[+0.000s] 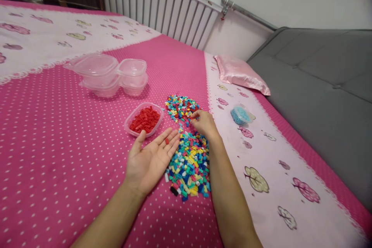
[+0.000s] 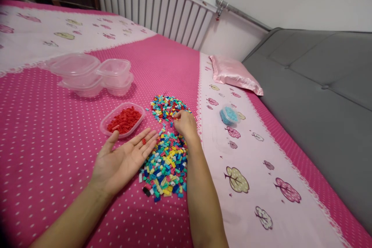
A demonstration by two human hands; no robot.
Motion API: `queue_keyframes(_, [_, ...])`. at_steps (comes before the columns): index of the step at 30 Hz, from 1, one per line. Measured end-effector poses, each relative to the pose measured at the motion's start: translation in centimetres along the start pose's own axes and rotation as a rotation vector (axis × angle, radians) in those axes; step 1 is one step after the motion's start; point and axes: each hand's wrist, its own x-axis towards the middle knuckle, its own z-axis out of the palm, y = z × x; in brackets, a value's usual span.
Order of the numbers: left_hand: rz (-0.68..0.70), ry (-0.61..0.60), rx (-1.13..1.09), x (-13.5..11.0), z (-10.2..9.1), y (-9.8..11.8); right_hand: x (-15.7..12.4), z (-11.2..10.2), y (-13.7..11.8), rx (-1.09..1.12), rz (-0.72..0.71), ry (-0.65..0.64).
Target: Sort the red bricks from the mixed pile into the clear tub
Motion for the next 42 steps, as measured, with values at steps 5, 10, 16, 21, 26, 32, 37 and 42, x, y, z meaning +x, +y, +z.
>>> queue_keyframes(5, [0.002, -0.011, 0.02, 0.0, 0.0, 0.0, -0.8, -1.6, -1.4, 0.283, -0.102, -0.034])
queue_keyframes(10, [0.001, -0.037, 0.037, 0.0, -0.2, 0.0, -3.0, -3.7, -3.9, 0.53, -0.297, -0.144])
queue_keyframes(16, [-0.003, -0.032, 0.022, 0.2, -0.3, 0.0, -5.5, -6.0, -5.9, 0.545, -0.444, -0.293])
queue_keyframes(21, [-0.004, -0.042, -0.001, 0.2, -0.3, 0.0, -5.6, -6.0, -5.6, 0.492, -0.474, -0.383])
queue_keyframes(26, [-0.008, -0.032, -0.017, 0.1, -0.2, 0.1, -5.7, -6.2, -5.8, 0.501, -0.423, -0.302])
queue_keyframes(32, [-0.011, -0.053, -0.013, 0.0, -0.1, 0.0, -6.2, -6.6, -6.6, 0.584, -0.426, -0.171])
queue_keyframes(37, [-0.004, -0.054, -0.01, 0.1, -0.2, 0.1, -6.3, -6.4, -6.7, 0.55, -0.456, -0.174])
queue_keyframes(42, [0.001, -0.038, -0.002, 0.0, -0.2, 0.1, -5.2, -5.6, -5.8, 0.549, -0.37, -0.049])
